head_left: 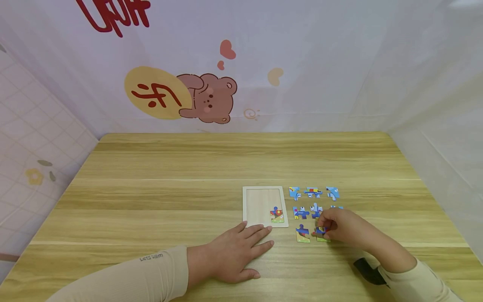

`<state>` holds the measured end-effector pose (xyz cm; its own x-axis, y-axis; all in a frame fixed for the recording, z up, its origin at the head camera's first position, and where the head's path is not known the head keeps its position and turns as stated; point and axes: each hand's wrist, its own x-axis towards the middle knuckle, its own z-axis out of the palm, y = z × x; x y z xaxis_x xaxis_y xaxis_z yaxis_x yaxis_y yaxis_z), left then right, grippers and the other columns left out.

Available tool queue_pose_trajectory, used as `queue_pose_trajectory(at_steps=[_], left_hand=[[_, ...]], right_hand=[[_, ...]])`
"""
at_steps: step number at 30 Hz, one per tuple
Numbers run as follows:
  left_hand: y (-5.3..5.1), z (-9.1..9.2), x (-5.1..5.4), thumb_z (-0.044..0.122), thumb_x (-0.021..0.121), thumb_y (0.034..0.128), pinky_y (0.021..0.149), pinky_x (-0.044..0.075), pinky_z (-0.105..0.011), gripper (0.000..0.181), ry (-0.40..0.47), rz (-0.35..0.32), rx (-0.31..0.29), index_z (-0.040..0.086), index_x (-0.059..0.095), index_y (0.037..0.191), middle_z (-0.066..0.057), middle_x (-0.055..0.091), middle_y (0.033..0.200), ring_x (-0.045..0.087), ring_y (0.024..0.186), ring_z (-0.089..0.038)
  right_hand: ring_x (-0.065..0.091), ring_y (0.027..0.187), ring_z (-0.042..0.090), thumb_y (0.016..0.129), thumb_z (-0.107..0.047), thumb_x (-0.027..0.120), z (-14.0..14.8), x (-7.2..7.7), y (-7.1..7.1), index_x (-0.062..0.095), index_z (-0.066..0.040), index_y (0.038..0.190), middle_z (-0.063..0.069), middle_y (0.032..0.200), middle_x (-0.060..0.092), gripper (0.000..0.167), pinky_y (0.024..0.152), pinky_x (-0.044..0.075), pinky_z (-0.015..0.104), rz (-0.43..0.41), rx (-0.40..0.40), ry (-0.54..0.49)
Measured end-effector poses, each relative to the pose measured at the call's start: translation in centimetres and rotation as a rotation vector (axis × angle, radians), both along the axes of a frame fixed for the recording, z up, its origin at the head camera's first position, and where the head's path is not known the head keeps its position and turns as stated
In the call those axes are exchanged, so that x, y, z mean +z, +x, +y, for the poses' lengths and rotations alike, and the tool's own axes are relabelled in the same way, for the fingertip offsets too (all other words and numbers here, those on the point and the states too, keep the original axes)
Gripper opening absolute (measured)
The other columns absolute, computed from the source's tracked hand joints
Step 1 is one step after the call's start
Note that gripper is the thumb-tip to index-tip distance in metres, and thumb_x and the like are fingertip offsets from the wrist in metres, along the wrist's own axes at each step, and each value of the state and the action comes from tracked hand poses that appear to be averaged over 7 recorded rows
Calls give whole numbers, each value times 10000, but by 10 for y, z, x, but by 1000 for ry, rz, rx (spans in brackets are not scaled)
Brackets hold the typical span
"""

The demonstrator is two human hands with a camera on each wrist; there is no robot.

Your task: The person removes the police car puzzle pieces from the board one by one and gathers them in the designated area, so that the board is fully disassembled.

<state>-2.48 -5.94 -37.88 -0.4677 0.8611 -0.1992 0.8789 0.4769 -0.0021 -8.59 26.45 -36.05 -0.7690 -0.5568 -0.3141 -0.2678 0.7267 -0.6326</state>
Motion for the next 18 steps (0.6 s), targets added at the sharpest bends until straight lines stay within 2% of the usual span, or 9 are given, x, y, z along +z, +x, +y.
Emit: queue_pose_trajectory(at_steps=[18], left_hand=[[-3,2,3,606,284,982,1091,338,-453,679,-21,-49,4,213,273,1536,-50,217,1594,245,1441,-206]], right_hand=[[488,740,39,759,-1,769,0,-1,0,674,-90,880,-74,805,563,178,625,464,232,27,-7,30]])
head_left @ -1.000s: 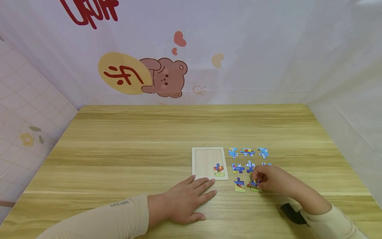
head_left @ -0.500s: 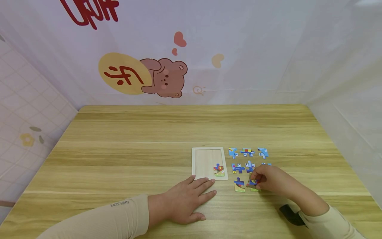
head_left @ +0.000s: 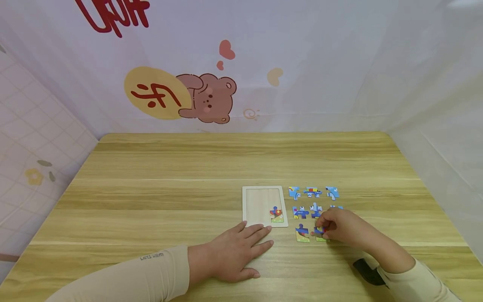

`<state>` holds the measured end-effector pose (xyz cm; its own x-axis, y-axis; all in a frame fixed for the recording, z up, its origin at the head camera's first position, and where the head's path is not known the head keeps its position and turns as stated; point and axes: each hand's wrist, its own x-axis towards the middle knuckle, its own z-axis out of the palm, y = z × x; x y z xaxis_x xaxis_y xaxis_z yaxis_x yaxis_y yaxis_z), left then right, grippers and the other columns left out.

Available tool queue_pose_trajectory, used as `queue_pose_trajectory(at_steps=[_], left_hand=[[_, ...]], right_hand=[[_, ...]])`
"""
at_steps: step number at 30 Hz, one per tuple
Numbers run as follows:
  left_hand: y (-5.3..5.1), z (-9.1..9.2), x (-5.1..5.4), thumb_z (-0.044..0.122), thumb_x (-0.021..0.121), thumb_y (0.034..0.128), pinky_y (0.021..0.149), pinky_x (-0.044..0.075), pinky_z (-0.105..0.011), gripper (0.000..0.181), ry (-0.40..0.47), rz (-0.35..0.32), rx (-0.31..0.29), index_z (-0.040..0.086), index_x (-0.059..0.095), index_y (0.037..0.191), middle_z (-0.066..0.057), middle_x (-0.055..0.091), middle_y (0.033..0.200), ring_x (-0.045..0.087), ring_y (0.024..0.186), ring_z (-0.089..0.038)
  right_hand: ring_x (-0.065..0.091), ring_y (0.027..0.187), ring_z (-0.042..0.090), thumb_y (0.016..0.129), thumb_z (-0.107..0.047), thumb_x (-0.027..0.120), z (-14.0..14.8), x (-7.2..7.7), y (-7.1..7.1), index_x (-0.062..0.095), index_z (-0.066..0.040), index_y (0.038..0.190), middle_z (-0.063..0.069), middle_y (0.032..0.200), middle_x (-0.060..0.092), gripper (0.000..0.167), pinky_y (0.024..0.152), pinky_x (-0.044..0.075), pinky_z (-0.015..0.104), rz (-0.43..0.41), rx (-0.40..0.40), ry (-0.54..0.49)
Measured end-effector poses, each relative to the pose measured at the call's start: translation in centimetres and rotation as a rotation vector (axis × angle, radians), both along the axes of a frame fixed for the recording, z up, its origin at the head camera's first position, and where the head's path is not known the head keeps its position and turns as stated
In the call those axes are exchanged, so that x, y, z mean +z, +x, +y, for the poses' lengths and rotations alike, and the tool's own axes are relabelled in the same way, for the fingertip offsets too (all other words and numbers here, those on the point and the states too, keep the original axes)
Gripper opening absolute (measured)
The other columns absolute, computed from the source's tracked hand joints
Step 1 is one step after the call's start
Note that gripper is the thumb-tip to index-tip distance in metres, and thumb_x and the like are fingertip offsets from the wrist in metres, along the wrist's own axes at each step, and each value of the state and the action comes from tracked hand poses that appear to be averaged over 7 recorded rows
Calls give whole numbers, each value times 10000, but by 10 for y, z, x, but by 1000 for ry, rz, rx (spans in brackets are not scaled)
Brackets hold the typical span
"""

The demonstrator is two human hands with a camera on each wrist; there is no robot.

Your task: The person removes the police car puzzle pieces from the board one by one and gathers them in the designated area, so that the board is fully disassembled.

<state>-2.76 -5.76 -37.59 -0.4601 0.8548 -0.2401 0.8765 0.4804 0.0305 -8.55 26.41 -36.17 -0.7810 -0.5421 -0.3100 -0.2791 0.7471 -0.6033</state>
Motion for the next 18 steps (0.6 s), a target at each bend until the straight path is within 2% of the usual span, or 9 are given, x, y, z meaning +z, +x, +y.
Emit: queue_pose_trajectory(at_steps=[5,12,18], left_hand=[[-1,2,2,618,292,975,1085,348,-449,688,-13,8,-1,215,283,1533,-45,228,1590,258,1435,-203],[-2,3,5,641,313,961,1072,363,-452,709,-21,34,-4,208,309,1523,-44,258,1579,286,1420,-220],[-4,5,9,639,361,952,1086,346,-451,711,9,57,44,212,314,1519,-52,269,1574,277,1424,-255]], right_hand=[[492,756,56,751,-8,778,0,2,0,673,-82,883,-72,822,574,184,636,468,238,14,1,2],[482,735,114,761,0,767,-7,8,-1,699,-65,940,-44,820,564,202,616,443,246,36,-59,28],[532,768,122,790,-14,745,-19,15,-5,695,-52,1023,-25,897,613,241,623,463,248,63,-84,-5]])
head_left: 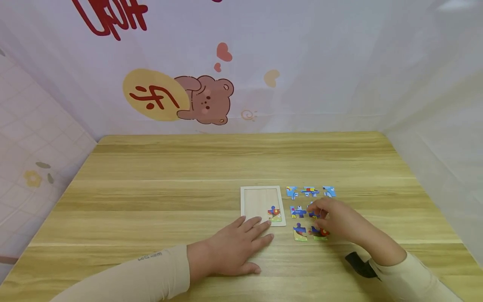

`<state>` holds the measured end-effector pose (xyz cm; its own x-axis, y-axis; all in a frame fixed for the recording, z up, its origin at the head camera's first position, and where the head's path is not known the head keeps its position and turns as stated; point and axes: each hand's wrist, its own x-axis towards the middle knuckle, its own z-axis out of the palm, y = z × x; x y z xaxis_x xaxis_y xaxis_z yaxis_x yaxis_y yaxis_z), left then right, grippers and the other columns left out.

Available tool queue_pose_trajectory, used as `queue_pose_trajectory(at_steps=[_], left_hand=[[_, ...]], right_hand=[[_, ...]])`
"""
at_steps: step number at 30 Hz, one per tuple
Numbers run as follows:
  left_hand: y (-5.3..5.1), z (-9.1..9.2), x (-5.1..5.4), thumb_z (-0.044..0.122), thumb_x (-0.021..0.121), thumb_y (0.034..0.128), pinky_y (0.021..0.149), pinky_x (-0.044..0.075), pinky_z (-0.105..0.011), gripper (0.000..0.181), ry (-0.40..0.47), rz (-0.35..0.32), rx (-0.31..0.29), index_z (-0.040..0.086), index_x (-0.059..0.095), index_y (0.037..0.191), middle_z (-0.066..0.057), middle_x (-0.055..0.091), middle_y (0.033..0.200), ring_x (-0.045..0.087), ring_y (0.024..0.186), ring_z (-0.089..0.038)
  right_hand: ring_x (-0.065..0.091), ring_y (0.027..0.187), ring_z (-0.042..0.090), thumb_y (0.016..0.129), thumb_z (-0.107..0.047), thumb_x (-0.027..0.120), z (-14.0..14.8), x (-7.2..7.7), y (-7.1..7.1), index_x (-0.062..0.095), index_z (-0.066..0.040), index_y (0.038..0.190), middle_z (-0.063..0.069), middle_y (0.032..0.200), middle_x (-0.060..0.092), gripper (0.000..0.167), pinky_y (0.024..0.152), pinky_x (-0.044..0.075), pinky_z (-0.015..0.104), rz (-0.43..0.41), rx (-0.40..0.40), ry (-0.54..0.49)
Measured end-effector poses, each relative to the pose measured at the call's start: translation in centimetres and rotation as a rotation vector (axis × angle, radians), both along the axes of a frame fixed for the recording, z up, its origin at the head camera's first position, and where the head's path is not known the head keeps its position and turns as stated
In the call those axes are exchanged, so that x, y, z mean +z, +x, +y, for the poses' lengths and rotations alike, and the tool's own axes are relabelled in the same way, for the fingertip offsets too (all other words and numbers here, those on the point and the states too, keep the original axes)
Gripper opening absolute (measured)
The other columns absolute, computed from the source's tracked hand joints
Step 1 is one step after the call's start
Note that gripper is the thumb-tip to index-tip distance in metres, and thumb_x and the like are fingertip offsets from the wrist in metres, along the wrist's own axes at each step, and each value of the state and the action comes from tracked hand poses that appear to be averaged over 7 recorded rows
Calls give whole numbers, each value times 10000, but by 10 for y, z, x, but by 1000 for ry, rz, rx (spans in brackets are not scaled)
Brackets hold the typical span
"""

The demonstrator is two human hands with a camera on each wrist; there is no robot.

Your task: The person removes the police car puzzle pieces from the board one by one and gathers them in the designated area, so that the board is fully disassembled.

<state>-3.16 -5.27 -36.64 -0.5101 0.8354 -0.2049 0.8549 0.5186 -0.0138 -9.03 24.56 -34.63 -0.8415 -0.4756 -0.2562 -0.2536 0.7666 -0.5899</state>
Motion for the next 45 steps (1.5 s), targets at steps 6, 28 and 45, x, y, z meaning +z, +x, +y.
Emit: queue_pose_trajectory(at_steps=[6,28,45], left_hand=[[-7,0,7,608,437,943,1098,327,-450,698,28,13,83,209,339,1507,-56,270,1574,270,1427,-280],[-40,-13,11,548,530,930,1123,222,-560,726,154,-85,418,140,350,1502,-100,239,1583,162,1459,-340],[-53,-15,3,580,523,919,1112,213,-595,763,122,-209,497,141,332,1512,-110,210,1592,148,1460,-355]], right_hand=[[542,802,117,813,-21,732,-12,2,-3,689,-56,1042,-14,940,631,235,664,480,260,59,31,-21],[569,845,139,826,-25,728,-49,-8,-12,683,-53,1036,16,994,623,216,734,491,301,30,25,-121],[481,746,116,827,-50,736,-66,-10,-15,681,-66,1036,-34,808,531,217,697,451,289,9,47,-101]])
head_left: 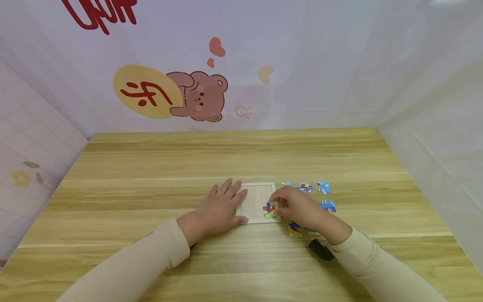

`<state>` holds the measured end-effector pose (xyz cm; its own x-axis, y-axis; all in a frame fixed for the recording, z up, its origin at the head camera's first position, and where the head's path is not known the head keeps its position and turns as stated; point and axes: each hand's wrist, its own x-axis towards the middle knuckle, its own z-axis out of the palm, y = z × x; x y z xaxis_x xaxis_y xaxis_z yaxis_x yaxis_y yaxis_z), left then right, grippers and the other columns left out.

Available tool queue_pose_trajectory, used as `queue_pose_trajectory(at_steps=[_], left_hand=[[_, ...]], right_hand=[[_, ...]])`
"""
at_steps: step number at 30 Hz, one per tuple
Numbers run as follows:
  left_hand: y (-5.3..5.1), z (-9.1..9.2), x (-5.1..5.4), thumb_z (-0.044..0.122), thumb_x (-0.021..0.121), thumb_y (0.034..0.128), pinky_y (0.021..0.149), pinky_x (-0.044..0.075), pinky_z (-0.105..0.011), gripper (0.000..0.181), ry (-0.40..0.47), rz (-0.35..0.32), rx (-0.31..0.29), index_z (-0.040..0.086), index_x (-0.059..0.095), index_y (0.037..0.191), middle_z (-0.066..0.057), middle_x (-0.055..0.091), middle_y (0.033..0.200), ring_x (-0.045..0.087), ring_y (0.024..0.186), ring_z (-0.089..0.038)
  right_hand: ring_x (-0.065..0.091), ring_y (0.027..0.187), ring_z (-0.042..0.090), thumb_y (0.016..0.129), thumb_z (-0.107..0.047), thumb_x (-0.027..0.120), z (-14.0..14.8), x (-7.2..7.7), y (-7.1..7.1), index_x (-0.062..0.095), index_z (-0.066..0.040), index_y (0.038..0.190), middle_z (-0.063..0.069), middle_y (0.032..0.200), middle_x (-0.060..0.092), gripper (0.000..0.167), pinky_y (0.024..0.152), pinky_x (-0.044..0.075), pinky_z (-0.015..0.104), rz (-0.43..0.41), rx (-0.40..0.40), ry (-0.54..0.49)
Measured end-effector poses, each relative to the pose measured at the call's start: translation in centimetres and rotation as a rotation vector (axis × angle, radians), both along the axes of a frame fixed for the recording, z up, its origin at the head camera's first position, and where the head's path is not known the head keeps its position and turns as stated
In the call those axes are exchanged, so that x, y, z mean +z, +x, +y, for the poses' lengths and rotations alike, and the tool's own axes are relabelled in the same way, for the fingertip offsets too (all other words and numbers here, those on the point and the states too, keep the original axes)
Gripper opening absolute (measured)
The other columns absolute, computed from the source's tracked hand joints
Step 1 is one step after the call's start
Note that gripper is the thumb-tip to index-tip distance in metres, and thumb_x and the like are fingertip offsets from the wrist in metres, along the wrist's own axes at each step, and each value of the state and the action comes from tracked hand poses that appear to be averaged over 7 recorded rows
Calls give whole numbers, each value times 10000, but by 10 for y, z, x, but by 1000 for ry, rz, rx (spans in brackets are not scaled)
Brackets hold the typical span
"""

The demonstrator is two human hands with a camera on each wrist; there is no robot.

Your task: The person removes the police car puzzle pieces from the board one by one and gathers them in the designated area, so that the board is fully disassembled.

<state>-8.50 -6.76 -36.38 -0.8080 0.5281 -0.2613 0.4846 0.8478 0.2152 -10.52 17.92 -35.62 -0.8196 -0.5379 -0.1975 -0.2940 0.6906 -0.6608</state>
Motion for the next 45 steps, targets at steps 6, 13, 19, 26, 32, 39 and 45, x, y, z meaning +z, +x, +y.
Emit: queue_pose_trajectory(at_steps=[6,13,19,26,32,39,45], left_hand=[[0,0,-2,578,528,918,1109,227,-589,766,-15,-9,-3,138,331,1513,-107,216,1591,153,1459,-353],[-1,0,-4,573,531,918,1112,230,-580,767,-28,-32,5,137,325,1514,-109,207,1592,150,1460,-348],[-2,-1,-5,575,525,920,1120,232,-555,768,-34,-57,13,136,321,1516,-108,189,1597,153,1459,-348],[-2,-2,-7,572,518,924,1118,242,-547,766,-17,-82,17,130,316,1517,-106,168,1603,157,1458,-349],[-1,-3,-8,589,498,924,1125,244,-528,776,-15,-97,30,147,292,1528,-86,144,1611,160,1459,-335],[0,-4,-9,592,491,926,1128,246,-517,774,-14,-88,25,150,290,1529,-82,142,1612,162,1459,-331],[0,-5,-11,594,484,929,1133,242,-506,770,-12,-79,22,151,291,1529,-84,147,1611,162,1458,-335]], right_hand=[[452,667,113,814,-67,757,-6,-3,-3,691,-48,1034,-16,786,513,231,612,420,259,3,33,25],[488,691,125,806,-41,748,-15,-1,-2,695,-44,1045,32,927,546,245,634,445,273,-72,-5,66],[495,704,114,799,-57,764,-19,0,-1,689,-67,1040,18,934,536,252,625,440,265,-59,-14,127],[497,726,123,788,-51,776,-21,-1,-2,681,-37,1046,30,943,541,275,645,444,269,-50,-4,164],[500,750,136,778,-57,788,-23,-1,-5,689,-25,1054,32,944,553,295,686,454,285,-45,5,213],[507,730,136,767,-46,796,-23,-3,-7,670,-28,987,32,893,544,254,672,459,292,-75,-9,171],[503,718,133,777,-26,780,-23,-1,-6,619,-81,918,-6,808,557,221,658,446,296,-78,-26,149]])
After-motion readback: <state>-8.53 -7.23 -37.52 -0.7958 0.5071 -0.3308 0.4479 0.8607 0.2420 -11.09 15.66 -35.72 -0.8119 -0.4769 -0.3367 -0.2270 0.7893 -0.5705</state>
